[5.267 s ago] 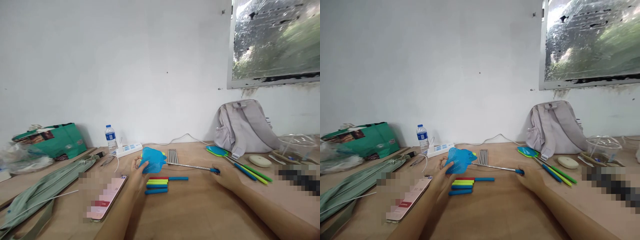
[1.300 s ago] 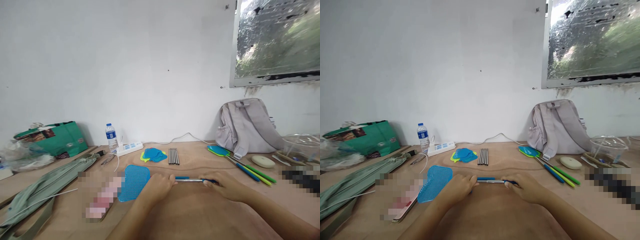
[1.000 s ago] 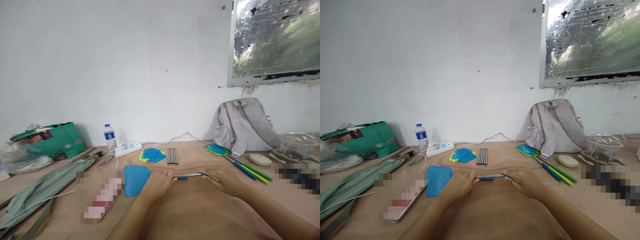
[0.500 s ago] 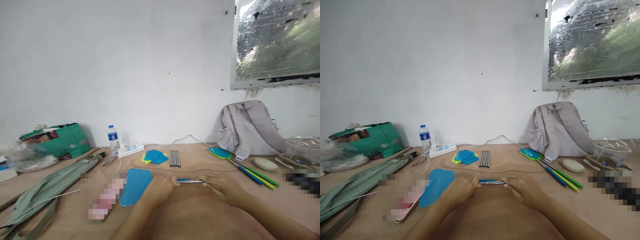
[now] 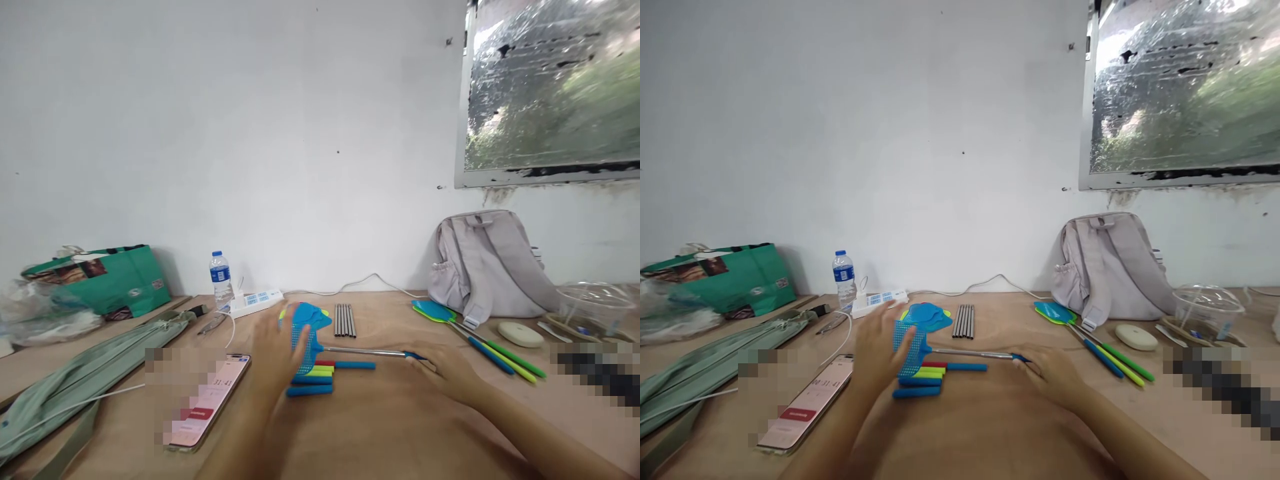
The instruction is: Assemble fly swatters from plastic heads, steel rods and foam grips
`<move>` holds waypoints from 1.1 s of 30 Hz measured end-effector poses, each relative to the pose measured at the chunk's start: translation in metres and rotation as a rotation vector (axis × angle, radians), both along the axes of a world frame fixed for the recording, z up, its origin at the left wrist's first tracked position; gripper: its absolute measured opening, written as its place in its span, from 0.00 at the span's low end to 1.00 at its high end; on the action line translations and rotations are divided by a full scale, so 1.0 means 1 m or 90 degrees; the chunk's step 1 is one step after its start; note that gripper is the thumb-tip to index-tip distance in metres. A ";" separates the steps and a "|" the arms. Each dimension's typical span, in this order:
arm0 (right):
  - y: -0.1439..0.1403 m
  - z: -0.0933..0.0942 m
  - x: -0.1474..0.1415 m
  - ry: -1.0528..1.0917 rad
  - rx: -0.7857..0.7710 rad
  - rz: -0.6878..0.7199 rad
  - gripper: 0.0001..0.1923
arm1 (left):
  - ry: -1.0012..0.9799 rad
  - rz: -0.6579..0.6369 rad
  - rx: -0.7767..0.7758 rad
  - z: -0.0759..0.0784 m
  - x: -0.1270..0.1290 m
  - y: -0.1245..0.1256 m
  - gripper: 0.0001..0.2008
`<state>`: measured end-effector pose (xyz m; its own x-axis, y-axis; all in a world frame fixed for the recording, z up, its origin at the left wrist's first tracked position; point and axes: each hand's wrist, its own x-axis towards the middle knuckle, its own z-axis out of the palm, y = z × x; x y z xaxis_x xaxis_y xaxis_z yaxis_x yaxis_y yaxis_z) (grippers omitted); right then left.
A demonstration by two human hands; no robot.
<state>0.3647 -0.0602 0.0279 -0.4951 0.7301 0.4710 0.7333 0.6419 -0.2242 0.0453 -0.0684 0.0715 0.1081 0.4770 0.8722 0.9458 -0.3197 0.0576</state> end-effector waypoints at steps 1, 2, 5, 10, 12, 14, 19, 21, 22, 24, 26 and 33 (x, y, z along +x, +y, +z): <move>0.003 -0.002 0.004 -0.008 0.018 -0.004 0.19 | -0.099 0.015 -0.010 0.001 -0.010 0.004 0.24; 0.005 -0.003 0.008 -0.014 0.037 -0.011 0.18 | -0.209 0.005 -0.048 0.002 -0.018 0.007 0.27; 0.010 -0.008 0.014 -0.020 0.092 -0.031 0.17 | -0.501 -0.210 -0.357 0.001 -0.033 0.011 0.30; 0.011 -0.011 0.017 -0.021 0.148 0.011 0.16 | -0.647 -0.472 -0.661 -0.002 -0.028 0.002 0.29; 0.011 -0.011 0.019 -0.028 0.164 0.024 0.16 | -0.635 -0.504 -0.668 -0.003 -0.024 0.000 0.30; 0.010 -0.009 0.021 -0.038 0.167 0.032 0.16 | -0.619 -0.518 -0.652 -0.004 -0.022 -0.001 0.32; 0.006 0.000 0.021 -0.048 0.095 0.037 0.15 | -0.601 -0.475 -0.626 -0.007 -0.020 0.000 0.33; 0.004 0.005 0.020 -0.040 0.066 0.047 0.16 | -0.593 -0.464 -0.623 -0.007 -0.019 -0.001 0.32; 0.002 0.007 0.019 -0.035 0.052 0.051 0.16 | -0.588 -0.463 -0.623 -0.007 -0.018 -0.001 0.31; 0.001 0.011 0.019 -0.027 0.026 0.054 0.16 | -0.577 -0.462 -0.624 -0.007 -0.017 -0.002 0.30; 0.000 0.013 0.019 -0.026 0.004 0.058 0.17 | -0.566 -0.461 -0.624 -0.008 -0.017 -0.001 0.30; 0.000 0.010 0.015 -0.019 -0.041 0.053 0.17 | -0.534 -0.433 -0.616 -0.008 -0.012 -0.002 0.28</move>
